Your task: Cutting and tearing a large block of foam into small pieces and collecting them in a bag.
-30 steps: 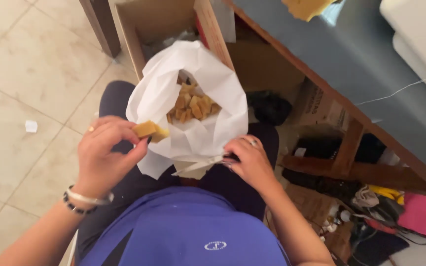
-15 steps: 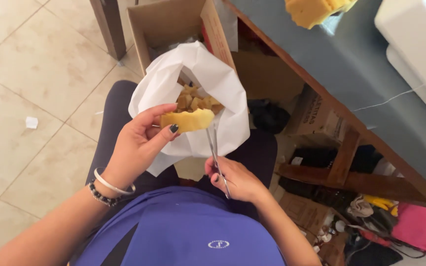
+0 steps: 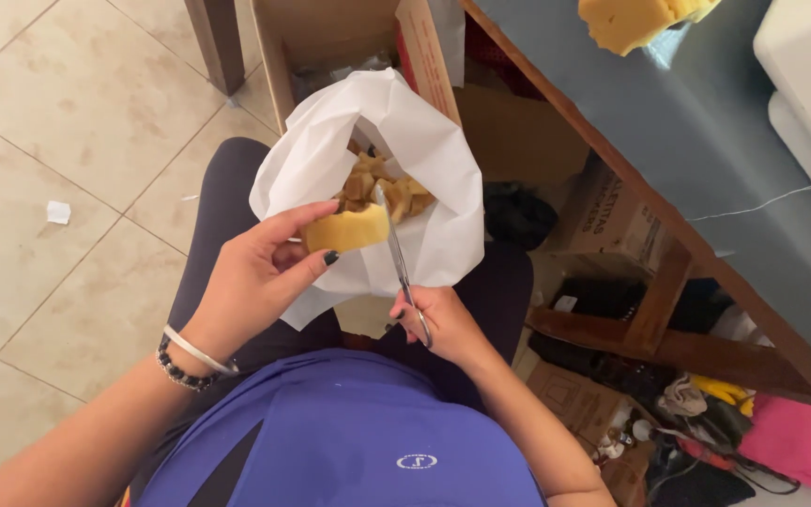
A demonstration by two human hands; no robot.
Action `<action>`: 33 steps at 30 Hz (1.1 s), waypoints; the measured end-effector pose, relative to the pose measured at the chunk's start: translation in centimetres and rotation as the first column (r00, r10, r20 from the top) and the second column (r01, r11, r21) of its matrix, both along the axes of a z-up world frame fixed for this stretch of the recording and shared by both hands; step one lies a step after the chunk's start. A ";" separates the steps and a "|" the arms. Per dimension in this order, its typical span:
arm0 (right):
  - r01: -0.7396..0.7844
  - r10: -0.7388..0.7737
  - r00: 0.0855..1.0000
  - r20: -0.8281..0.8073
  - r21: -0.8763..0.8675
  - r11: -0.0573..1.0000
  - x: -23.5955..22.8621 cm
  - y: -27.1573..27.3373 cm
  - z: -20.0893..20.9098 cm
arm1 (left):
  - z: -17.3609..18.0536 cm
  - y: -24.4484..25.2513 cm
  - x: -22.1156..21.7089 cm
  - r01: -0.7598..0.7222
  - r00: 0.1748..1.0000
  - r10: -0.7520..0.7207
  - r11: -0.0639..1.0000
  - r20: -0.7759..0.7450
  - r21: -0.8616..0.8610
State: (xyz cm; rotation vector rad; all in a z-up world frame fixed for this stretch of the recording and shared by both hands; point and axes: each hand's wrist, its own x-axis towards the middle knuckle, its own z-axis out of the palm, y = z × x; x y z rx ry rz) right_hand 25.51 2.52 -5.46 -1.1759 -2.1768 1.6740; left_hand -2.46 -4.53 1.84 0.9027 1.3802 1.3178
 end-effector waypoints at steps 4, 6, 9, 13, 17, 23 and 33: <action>-0.150 0.153 0.987 0.041 -0.079 0.986 -0.2 0.5 2.7 | 0.4 0.0 0.1 -0.091 0.996 0.091 0.996 0.010 0.010; -0.231 0.237 0.968 0.086 -0.073 0.970 -1.0 0.6 4.2 | 0.1 0.3 0.4 -0.108 0.994 0.108 0.994 -0.002 0.020; -0.279 0.284 0.956 0.078 -0.069 0.958 -2.1 0.2 4.8 | -0.7 0.3 1.6 -0.081 0.997 0.082 0.997 -0.012 0.018; -0.167 0.167 0.983 0.077 -0.007 0.986 -2.3 -0.1 3.2 | -1.7 0.4 2.6 -0.063 0.998 0.063 0.998 -0.014 -0.003; 0.045 -0.042 0.998 0.050 -0.066 0.997 -1.6 -0.9 1.1 | -1.3 0.7 2.0 -0.094 0.995 0.094 0.996 -0.034 0.009; -0.206 0.213 0.971 0.108 -0.077 0.976 -1.3 0.5 4.6 | -0.6 0.8 1.1 -0.083 0.992 0.089 0.994 -0.089 0.074; -0.089 0.090 0.980 0.176 -0.014 0.996 -1.4 0.1 3.8 | 0.0 1.5 0.6 0.053 0.985 -0.050 0.999 -0.163 0.014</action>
